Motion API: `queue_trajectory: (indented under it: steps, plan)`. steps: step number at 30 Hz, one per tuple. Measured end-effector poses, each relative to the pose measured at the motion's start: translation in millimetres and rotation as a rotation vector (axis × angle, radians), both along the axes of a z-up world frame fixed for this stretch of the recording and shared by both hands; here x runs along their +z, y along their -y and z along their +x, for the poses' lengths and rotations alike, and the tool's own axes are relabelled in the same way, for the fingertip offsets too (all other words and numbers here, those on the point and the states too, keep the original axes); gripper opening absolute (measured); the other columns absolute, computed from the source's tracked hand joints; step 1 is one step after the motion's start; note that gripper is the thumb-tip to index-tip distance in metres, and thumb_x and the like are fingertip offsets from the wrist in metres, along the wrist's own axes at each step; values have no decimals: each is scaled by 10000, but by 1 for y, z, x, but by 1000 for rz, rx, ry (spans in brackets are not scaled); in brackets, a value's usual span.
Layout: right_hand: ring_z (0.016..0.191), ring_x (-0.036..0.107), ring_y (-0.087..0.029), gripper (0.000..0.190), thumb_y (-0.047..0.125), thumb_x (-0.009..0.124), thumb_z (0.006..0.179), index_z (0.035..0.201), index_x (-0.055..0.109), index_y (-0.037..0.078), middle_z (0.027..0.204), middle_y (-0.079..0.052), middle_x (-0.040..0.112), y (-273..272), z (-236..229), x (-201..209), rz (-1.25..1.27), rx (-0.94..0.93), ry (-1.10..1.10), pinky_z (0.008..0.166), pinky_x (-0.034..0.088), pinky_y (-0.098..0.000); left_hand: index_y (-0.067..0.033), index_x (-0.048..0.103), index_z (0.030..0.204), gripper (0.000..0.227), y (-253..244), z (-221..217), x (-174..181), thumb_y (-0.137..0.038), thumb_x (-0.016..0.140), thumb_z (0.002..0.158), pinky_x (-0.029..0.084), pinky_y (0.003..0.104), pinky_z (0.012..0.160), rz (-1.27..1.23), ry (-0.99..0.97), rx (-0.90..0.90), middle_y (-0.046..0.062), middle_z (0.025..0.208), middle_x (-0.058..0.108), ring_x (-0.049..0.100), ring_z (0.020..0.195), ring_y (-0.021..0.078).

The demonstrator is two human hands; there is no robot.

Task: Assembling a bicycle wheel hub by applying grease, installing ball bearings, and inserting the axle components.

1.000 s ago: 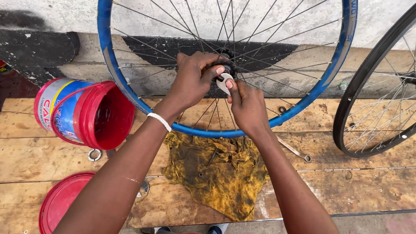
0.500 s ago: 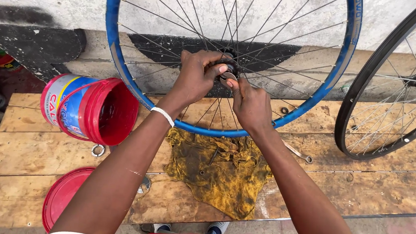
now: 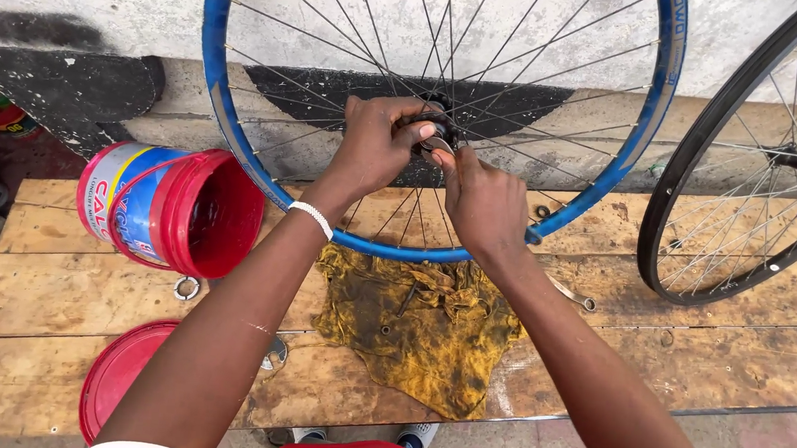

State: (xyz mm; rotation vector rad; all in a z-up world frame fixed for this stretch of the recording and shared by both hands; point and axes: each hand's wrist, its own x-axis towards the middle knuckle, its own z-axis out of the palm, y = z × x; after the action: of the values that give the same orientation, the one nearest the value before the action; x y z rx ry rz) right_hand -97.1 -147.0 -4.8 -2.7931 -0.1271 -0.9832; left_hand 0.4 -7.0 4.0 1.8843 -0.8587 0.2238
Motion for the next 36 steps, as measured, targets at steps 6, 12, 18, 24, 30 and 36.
queue_trajectory:
  steps: [6,12,18,24,30,36]
  plan:
    - [599,620,-463,429,331,369,1007,780,586,37,583,-173,633,-11,-5,-2,369,-54,-265,549,471,-546,-150,703,983,122,-3,4,-7,-170,661,871,284,360,803,3,-43,22,51,668,675,606,580,227]
    - [620,644,-390,476,329,333,989,745,617,34,634,-142,663,-17,4,2,674,2,-404,566,478,-479,-107,684,1034,151,-2,1,-4,-168,633,906,307,382,818,-13,-48,20,66,670,663,608,612,224]
    - [721,640,-428,446,255,337,986,783,633,-8,705,-163,683,-26,-1,10,689,-48,-392,622,485,-506,-124,684,1054,178,-2,3,-2,-203,638,902,299,369,804,-6,-55,21,66,672,671,597,580,216]
    - [757,652,-402,446,275,342,980,779,640,11,701,-126,692,-34,1,11,644,-117,-438,638,486,-503,-147,691,1041,177,0,9,-15,-227,651,888,289,353,807,13,-52,45,29,667,674,592,560,192]
    - [727,657,-405,445,222,318,973,759,621,-25,698,-158,681,-38,9,5,673,-97,-509,588,492,-479,-128,700,1008,156,0,7,-12,-192,657,872,287,362,796,-26,-37,40,61,648,667,598,556,245]
    - [695,656,-422,456,245,312,979,730,612,9,649,-206,650,-34,10,-3,751,-30,-476,566,496,-470,-153,702,996,138,1,10,-18,-194,659,872,275,355,800,-56,-28,30,31,638,664,602,553,212]
